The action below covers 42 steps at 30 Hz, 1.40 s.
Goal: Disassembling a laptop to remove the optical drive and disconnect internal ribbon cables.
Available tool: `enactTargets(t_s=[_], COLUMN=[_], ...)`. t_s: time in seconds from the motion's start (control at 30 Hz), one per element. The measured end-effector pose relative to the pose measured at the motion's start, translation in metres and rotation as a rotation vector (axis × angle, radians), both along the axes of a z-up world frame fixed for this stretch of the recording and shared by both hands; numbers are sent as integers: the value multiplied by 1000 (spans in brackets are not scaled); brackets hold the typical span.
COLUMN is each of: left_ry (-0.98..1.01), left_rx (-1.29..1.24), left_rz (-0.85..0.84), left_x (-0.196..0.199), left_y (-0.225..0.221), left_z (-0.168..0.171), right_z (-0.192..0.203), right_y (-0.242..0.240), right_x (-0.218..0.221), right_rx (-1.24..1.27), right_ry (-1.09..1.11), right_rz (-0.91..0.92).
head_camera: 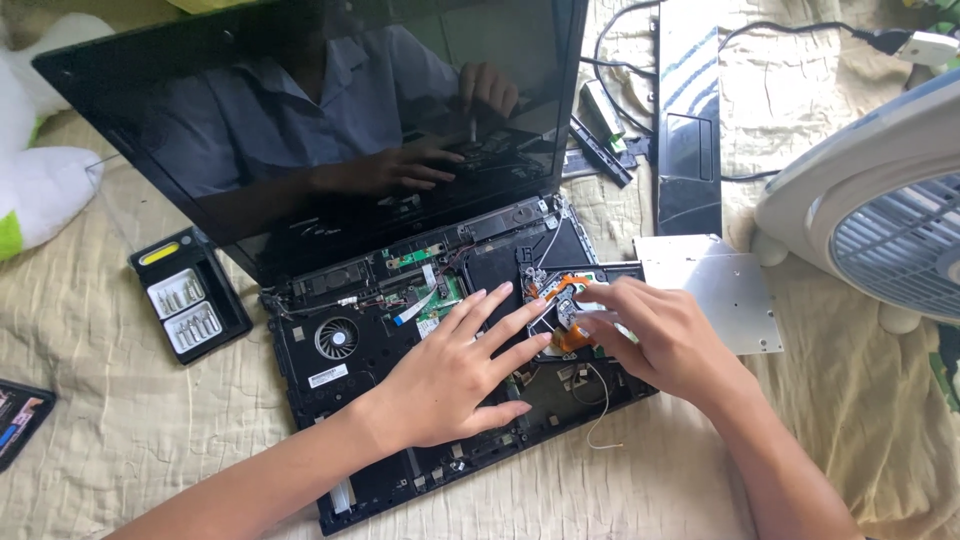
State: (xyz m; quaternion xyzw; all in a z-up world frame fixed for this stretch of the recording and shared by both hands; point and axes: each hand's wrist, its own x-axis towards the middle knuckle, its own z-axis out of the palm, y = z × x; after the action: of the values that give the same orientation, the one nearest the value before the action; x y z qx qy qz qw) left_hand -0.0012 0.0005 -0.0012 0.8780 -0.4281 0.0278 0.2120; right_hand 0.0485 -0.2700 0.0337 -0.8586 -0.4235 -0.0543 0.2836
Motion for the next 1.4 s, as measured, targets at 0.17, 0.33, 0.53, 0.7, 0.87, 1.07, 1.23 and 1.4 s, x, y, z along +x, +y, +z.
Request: enactTargets(t_s=[0.17, 0.33, 0.53, 0.7, 0.87, 1.07, 1.23, 1.4], left_ry=[7, 11, 17, 13, 3, -2, -38, -20], left_rx=[-14, -18, -14, -24, -41, -63, -49, -56], left_rz=[2, 2, -5, -8, -5, 0, 27, 12], left_x=[0, -1, -1, -1, -1, -2, -4, -4], left_y=[0, 1, 1, 1, 1, 3, 4, 3], left_z=[1, 1, 1, 1, 3, -2, -12, -19], right_z=[-5, 1, -7, -5, -14, -8, -22, -17], right_y=[1, 6, -2, 6, -3, 1, -9, 0], right_x=[-2, -1, 2, -1, -2, -7, 0, -4], right_rx=[-12, -28, -14, 18, 21, 8, -24, -5], right_ry=[-31, -74, -130, -149, -39, 29, -101, -52], right_rz=[-33, -70, -24, -37, -92, -130, -100, -182])
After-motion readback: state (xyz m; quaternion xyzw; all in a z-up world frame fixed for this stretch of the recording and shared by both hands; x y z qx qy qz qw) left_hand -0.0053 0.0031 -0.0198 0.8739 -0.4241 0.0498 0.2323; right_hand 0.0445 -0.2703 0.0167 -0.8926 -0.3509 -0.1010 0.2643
